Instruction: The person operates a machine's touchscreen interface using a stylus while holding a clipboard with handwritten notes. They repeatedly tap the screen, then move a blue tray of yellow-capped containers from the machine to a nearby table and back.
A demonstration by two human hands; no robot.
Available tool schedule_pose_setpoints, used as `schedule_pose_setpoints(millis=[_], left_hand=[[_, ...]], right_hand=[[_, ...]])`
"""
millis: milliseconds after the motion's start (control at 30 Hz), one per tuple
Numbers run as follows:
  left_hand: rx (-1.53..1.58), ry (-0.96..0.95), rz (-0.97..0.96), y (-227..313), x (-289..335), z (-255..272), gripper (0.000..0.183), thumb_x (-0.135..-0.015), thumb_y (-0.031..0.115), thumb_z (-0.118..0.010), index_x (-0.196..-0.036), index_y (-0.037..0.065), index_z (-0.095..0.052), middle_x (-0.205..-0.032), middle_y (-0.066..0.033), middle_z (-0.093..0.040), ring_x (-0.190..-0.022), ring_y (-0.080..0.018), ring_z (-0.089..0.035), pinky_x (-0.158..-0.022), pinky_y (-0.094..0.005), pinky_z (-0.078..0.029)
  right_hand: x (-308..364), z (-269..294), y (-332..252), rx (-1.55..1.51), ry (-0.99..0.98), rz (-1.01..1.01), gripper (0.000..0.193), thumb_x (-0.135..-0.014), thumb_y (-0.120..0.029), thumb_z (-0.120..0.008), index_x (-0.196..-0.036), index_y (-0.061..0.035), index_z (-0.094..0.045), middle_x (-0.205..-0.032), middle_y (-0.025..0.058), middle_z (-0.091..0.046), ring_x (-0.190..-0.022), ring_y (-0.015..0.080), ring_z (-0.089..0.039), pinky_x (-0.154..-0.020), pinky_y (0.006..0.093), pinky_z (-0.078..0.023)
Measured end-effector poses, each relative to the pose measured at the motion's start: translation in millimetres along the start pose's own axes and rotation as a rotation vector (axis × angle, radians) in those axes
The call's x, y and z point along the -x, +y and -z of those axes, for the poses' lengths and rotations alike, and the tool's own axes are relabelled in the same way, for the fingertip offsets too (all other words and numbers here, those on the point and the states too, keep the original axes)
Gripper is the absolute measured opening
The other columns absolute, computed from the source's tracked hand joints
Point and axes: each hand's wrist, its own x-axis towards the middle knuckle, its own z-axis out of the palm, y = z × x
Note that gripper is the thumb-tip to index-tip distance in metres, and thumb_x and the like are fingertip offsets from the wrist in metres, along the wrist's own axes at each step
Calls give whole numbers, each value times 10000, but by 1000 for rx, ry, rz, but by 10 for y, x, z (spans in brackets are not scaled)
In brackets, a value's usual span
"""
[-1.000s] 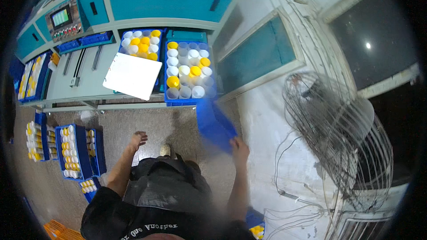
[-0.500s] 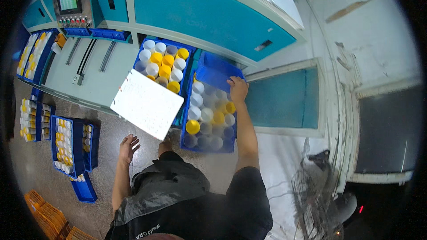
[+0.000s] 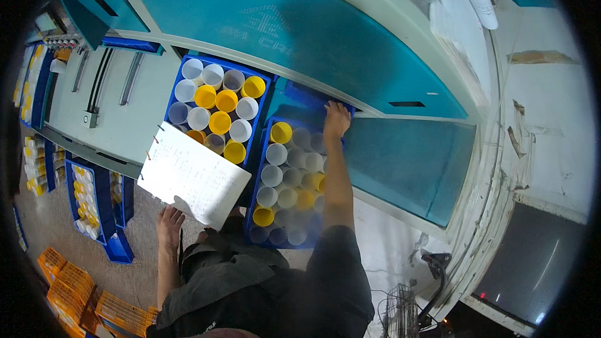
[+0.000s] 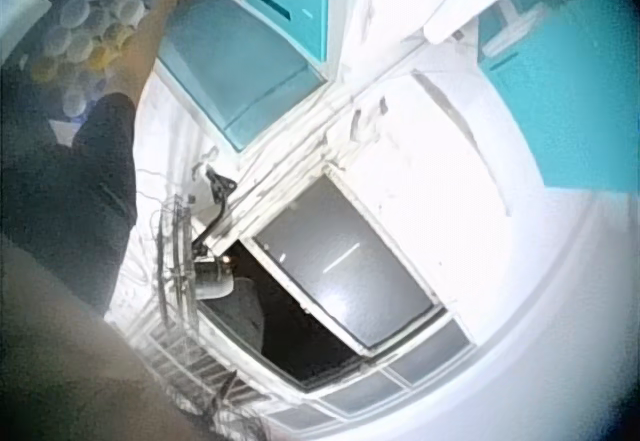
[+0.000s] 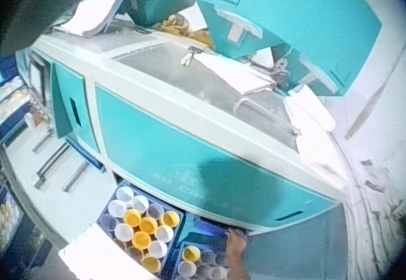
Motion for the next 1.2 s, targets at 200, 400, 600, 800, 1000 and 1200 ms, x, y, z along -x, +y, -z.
schedule_pose_setpoints(millis=[200,400,600,800,1000,1200], left_hand=[[-121,95,-29,49,101,-242,667,-997,282,-692,-1407,-94,-322,-1356,-272,-494,-1265,-386,-563,-1083,-507,-482],[-5,5,35,386,2,-682,722,-968,291,-717,-1444,-89,-331,-1423,-279,-455,-1311,-425,-522,-1121,-520,-453],[-133,16,89,356,-46,-880,906,-928,378,-731,-1511,-122,-251,-1519,-320,-335,-1447,-467,-318,-1150,-557,-358],[-530,422,-221,24,-577,-334,756,-860,193,-796,-1441,-108,-417,-1466,-318,-445,-1347,-426,-449,-1135,-499,-352],[-917,342,-795,648,-1442,-342,616,-909,329,-753,-1321,-96,-582,-1238,-324,-639,-1168,-477,-601,-1022,-500,-463],[-602,-21,-569,1229,-1107,-457,437,-838,215,-857,-1124,-29,-635,-1034,-191,-718,-886,-267,-710,-771,-353,-575]], right_hand=[[-150,-386,-48,-3,-249,-263,505,-960,-252,-699,-1414,-65,-580,-1409,220,-581,-1195,424,-615,-1009,470,-518],[785,468,202,-346,-171,-196,668,-963,-217,-680,-1531,-19,-391,-1562,228,-414,-1407,427,-431,-1135,475,-406],[2774,1236,287,7,-398,-818,652,-1006,-279,-623,-1531,14,-371,-1515,260,-452,-1382,449,-426,-1160,524,-330],[3483,866,30,-1348,-563,-1750,773,-989,-446,-610,-1576,-43,-308,-1566,213,-405,-1419,426,-393,-1181,500,-311],[3258,1029,-232,-554,-487,-1258,899,-972,-612,-597,-1620,-100,-244,-1617,166,-358,-1456,404,-361,-1203,477,-292],[2593,1368,-1420,-746,-253,-512,471,-1051,-305,-584,-1415,-15,-520,-1318,165,-603,-1179,265,-601,-1021,358,-470]])
